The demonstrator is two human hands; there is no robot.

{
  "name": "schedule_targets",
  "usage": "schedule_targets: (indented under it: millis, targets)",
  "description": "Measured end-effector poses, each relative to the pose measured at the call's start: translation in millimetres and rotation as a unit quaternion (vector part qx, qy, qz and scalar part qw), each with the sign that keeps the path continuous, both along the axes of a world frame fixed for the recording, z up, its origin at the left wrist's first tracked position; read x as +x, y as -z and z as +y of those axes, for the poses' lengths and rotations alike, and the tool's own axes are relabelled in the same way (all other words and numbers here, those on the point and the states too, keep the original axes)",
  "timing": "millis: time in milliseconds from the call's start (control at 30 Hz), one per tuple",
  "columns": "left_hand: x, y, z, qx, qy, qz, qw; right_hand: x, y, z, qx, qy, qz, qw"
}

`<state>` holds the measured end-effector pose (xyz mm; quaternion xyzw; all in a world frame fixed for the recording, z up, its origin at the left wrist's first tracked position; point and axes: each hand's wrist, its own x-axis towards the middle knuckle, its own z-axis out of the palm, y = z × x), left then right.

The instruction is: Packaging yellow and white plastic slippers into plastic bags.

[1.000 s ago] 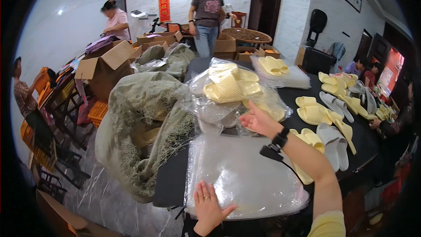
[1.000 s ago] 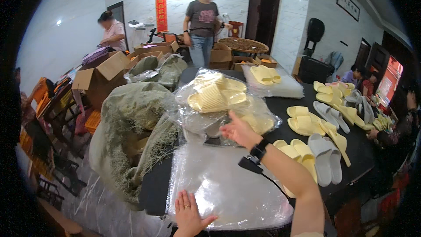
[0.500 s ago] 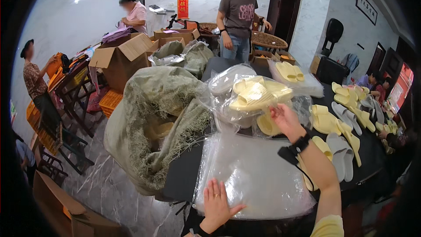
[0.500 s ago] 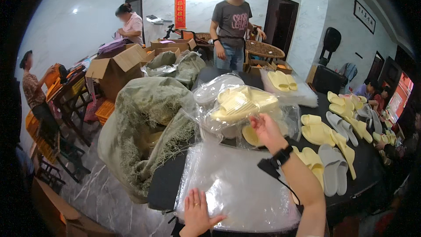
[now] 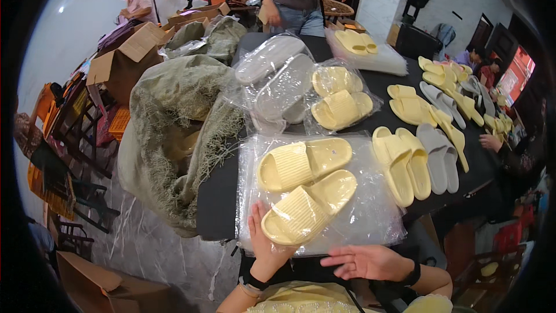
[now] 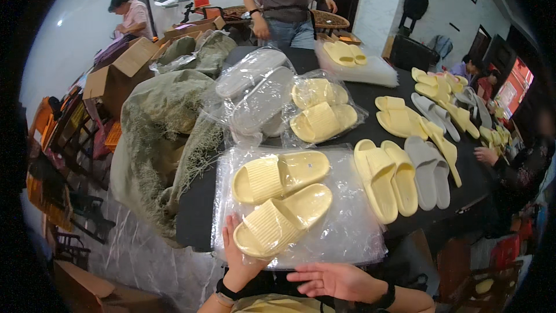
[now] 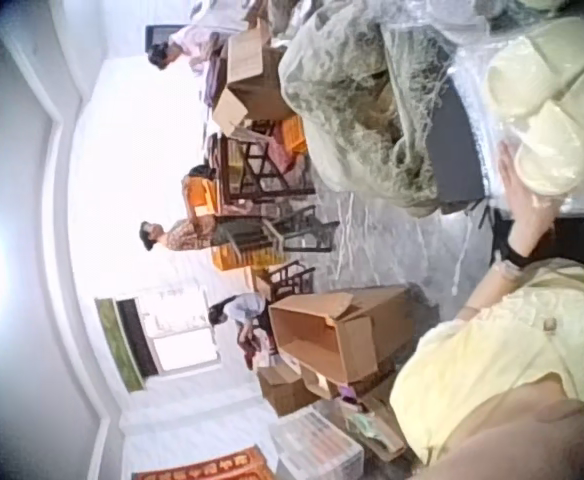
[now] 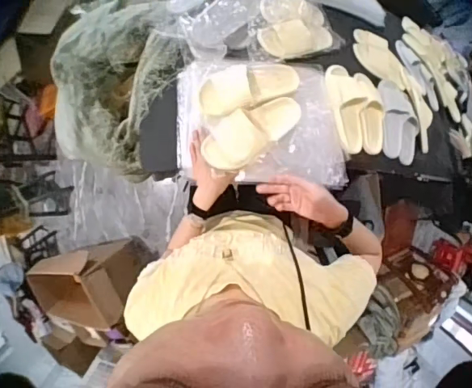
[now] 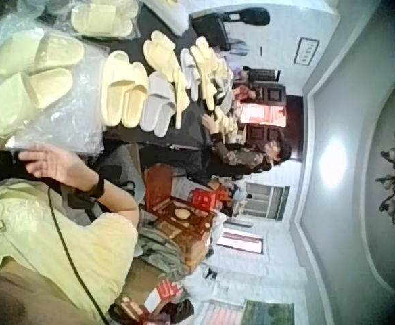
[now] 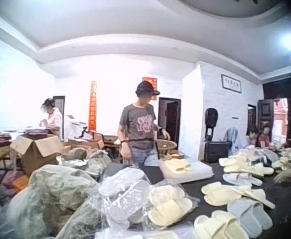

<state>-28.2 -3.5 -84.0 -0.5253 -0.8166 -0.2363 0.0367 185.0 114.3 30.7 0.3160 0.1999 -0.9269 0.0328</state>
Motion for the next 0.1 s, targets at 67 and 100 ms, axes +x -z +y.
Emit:
schedule_targets:
  millis: [67,100]
  targets:
    - [1,1,-2,0.022,-0.014,-0.032,0.999,21,-7,8,0.123,-0.115,0.032,0.985]
    - [-2,4,-5,0.042,-0.002,-0.067,0.997,36,-5,18,0.278,-0.142,-0.017,0.95]
